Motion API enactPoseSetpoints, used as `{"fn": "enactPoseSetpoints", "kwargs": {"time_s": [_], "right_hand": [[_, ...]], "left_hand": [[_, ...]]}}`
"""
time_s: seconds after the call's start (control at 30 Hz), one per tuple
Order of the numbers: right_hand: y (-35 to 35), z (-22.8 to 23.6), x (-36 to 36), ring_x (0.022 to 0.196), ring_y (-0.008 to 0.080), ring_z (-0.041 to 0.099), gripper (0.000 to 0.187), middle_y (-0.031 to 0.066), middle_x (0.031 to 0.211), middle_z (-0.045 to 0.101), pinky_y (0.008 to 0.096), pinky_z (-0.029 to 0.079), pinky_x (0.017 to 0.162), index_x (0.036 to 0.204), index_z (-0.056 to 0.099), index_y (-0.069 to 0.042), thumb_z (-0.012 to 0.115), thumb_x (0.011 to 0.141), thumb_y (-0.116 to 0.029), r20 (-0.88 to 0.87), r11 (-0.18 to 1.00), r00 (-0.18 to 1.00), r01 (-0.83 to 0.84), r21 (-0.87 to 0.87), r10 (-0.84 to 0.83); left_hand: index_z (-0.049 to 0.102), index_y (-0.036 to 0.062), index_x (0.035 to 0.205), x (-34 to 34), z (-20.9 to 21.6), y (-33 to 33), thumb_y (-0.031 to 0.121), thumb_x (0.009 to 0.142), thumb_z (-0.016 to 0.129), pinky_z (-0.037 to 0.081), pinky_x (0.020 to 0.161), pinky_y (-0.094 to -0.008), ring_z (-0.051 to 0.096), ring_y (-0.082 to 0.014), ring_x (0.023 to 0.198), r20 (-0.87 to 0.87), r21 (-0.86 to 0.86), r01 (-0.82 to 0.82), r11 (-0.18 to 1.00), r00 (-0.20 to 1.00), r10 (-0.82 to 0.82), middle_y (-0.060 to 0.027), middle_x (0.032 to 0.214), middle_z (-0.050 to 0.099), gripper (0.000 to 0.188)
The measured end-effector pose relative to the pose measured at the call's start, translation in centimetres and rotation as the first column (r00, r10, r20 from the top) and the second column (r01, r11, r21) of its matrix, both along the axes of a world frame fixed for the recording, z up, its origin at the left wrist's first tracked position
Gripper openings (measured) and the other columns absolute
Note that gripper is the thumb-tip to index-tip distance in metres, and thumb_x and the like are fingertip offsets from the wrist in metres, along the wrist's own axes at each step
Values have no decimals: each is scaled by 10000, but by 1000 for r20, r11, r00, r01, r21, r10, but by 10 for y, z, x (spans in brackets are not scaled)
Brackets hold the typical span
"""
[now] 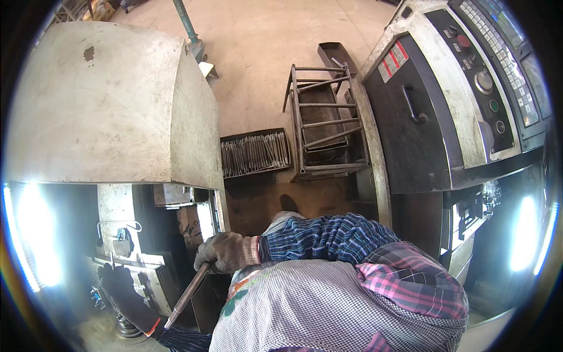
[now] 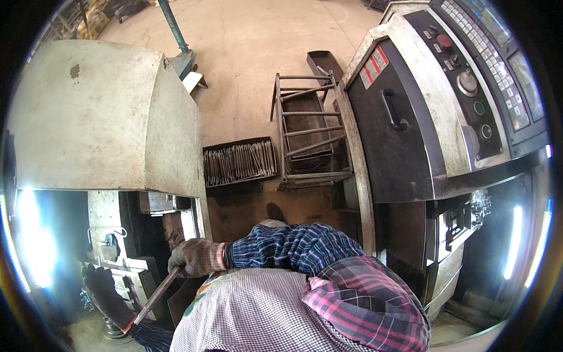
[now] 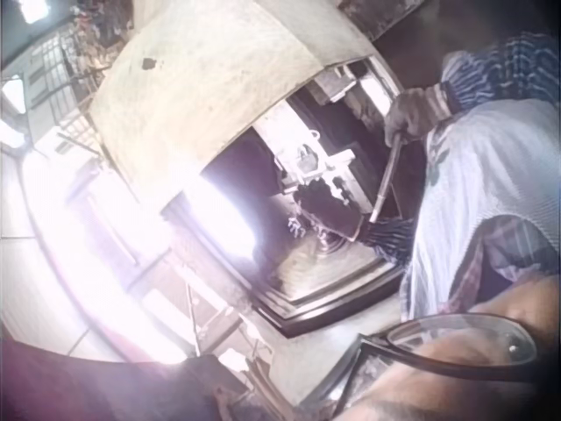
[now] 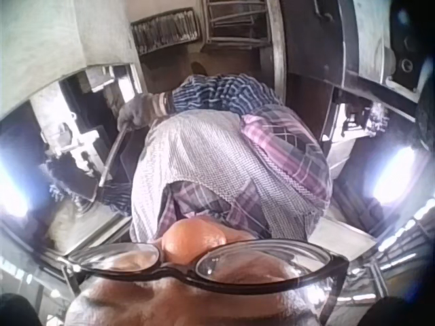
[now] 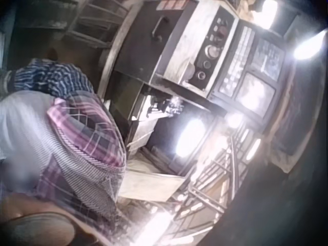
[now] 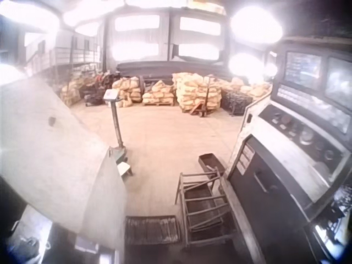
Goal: The person operates a metalworking machine, repeatedly inserting metal rods into the chuck, adjusting the tooling, and removing finished pieces. They place the finished pieces into a nearby metal rack. The process is repeated multiple times throughout the clip.
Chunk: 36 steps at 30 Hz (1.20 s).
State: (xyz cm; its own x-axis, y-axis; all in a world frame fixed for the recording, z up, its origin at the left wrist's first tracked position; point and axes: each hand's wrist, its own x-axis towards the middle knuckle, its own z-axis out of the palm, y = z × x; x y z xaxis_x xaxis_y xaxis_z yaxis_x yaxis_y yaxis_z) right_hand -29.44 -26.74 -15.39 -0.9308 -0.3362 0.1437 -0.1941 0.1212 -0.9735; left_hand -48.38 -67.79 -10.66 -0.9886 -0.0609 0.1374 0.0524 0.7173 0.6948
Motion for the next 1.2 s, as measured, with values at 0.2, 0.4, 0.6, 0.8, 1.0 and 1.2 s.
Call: {"fn": "enactPoseSetpoints", "kwargs": {"time_s": [0.2, 0.4, 0.6, 0.8, 1.0, 1.2], "right_hand": [[-4, -1, -2, 967, 312, 675, 223, 108, 983, 725, 431, 521, 864, 1035, 757, -110, 710, 819, -137, 0, 999, 1000, -16, 45, 16], [-4, 2, -3, 973, 315, 673, 224, 108, 999, 725, 431, 520, 866, 1047, 756, -120, 713, 828, -142, 30, 998, 999, -43, 51, 42], [-3, 9, -3, 972, 314, 672, 240, 106, 1008, 725, 432, 520, 864, 1052, 757, -123, 704, 817, -118, 111, 995, 991, -84, 59, 77], [-6, 5, -3, 975, 315, 674, 257, 99, 998, 724, 435, 522, 865, 1044, 761, -134, 703, 795, -109, 98, 993, 992, -86, 75, 78], [-9, 1, -4, 985, 317, 674, 248, 97, 997, 723, 436, 523, 873, 1042, 762, -141, 702, 803, -122, 78, 992, 994, -87, 87, 80], [-6, 1, -7, 1002, 315, 674, 252, 98, 1018, 722, 435, 519, 884, 1060, 758, -145, 703, 813, -143, 91, 991, 993, -80, 111, 70]], "left_hand": [[567, 5, 1230, 13, 12, 0, 249, 1003, 570, 540, 735, -325, 619, -194, 926, -154, -428, 66, 901, 977, -145, -104, 1087, 640, 333], [565, 18, 1177, 66, 49, 103, 292, 1029, 550, 492, 650, -276, 589, -141, 812, 8, 701, -160, 695, 976, 216, -40, 969, 595, 312], [552, 88, 1339, 29, -1, -19, 355, 1016, 577, 512, 753, -299, 591, -175, 898, 184, 629, 55, 775, 959, -218, -47, 1123, 606, 420], [557, 69, 1352, 34, -19, -49, 400, 991, 615, 514, 851, -359, 595, -178, 991, -72, 298, 157, 942, 987, -142, -52, 1158, 613, 494], [569, 45, 1320, 40, -8, -36, 380, 980, 627, 515, 843, -353, 583, -173, 961, 78, 470, 8, 883, 996, -51, -50, 1108, 601, 480], [542, 30, 1313, 34, -3, -22, 278, 973, 633, 524, 760, -309, 562, -157, 876, 128, 541, 5, 841, 988, -89, -40, 1013, 575, 430]]}}
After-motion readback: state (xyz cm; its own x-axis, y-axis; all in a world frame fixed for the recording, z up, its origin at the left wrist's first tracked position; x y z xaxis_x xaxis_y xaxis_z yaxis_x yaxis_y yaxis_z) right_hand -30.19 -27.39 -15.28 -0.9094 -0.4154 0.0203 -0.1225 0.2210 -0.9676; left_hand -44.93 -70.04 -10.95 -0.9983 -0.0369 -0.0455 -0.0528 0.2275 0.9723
